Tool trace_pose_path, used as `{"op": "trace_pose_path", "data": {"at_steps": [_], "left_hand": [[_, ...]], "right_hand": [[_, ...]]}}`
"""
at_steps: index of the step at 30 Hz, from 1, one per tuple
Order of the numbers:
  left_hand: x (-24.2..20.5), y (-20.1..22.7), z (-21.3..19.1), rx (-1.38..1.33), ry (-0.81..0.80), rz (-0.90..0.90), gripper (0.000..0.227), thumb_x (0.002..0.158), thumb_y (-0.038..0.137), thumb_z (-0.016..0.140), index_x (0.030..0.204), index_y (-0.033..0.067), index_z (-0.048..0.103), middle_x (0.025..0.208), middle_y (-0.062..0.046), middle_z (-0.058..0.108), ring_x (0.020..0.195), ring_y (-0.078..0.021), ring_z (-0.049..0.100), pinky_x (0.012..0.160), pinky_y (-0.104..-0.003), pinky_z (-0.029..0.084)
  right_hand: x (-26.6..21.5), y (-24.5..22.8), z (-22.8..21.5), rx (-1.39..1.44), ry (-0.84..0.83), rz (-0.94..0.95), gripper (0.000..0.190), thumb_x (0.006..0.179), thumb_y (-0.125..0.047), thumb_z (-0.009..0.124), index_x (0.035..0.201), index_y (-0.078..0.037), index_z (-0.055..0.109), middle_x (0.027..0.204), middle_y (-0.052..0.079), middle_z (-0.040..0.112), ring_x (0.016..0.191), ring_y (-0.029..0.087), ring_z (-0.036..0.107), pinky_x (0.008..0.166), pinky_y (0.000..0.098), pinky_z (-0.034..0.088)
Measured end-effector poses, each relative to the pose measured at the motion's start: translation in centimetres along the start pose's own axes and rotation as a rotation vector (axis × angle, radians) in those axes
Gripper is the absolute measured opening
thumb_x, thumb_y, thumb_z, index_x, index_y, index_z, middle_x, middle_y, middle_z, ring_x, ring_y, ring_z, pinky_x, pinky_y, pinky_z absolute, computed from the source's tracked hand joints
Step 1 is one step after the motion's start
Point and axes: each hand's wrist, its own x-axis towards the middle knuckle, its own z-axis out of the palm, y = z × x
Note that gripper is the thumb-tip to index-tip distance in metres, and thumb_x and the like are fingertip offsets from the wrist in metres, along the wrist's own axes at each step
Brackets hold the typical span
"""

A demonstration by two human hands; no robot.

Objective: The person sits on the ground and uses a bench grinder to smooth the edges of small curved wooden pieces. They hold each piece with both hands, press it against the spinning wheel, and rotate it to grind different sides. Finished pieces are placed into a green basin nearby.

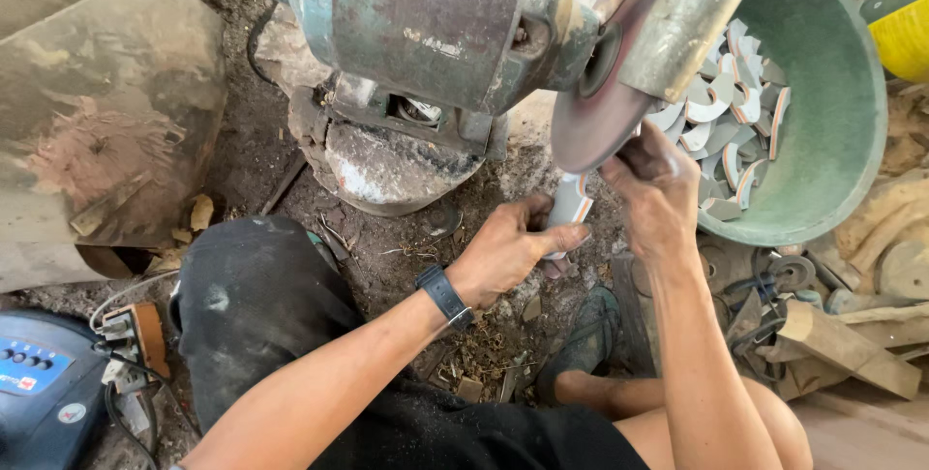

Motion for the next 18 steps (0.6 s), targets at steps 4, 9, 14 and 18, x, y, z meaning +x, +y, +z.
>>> {"op": "trace_pose_path", "data": {"at_steps": [4, 9, 14, 18], "left_hand": [[-0.5, -0.7, -0.1, -0.046, 0.021, -0.065, 0.06, 0.085, 0.032, 0.074, 0.128, -0.006, 0.055, 0.103, -0.015, 0.071, 0.076, -0.0148, 0.072, 0.066, -0.028, 0.062], [-3.1, -2.8, -0.5, -0.113, 0.019, -0.132, 0.05, 0.088, 0.032, 0.073, 0.12, -0.0051, 0.062, 0.095, -0.01, 0.068, 0.073, -0.0139, 0.068, 0.064, -0.028, 0.061], [-4.7, -3.5, -0.3, -0.156, 0.013, -0.195, 0.046, 0.089, 0.031, 0.074, 0.118, -0.0039, 0.063, 0.089, -0.009, 0.068, 0.073, -0.0133, 0.068, 0.064, -0.027, 0.059], [-2.7, -2.4, 0.5, -0.206, 0.033, -0.163, 0.043, 0.089, 0.029, 0.074, 0.116, -0.002, 0.062, 0.091, -0.005, 0.067, 0.071, -0.0125, 0.067, 0.061, -0.027, 0.057]], "right_hand": [[0.0, 0.5, 0.5, -0.084, -0.026, 0.022, 0.047, 0.092, 0.002, 0.068, 0.138, 0.002, 0.06, 0.124, 0.015, 0.073, 0.11, 0.023, 0.072, 0.101, 0.0368, 0.06], [-2.7, 2.0, 1.6, -0.132, 0.002, 0.164, 0.054, 0.086, 0.003, 0.068, 0.14, 0.002, 0.059, 0.127, 0.015, 0.072, 0.113, 0.022, 0.07, 0.101, 0.0366, 0.058], [-4.2, 2.4, 1.1, -0.19, -0.031, 0.207, 0.059, 0.087, 0.002, 0.071, 0.143, 0.003, 0.054, 0.126, 0.015, 0.071, 0.112, 0.021, 0.068, 0.101, 0.0337, 0.055], [-2.0, 1.8, 0.4, -0.037, -0.022, 0.129, 0.05, 0.093, -0.001, 0.068, 0.141, 0.007, 0.057, 0.13, 0.011, 0.068, 0.117, 0.017, 0.064, 0.102, 0.0311, 0.051]]}}
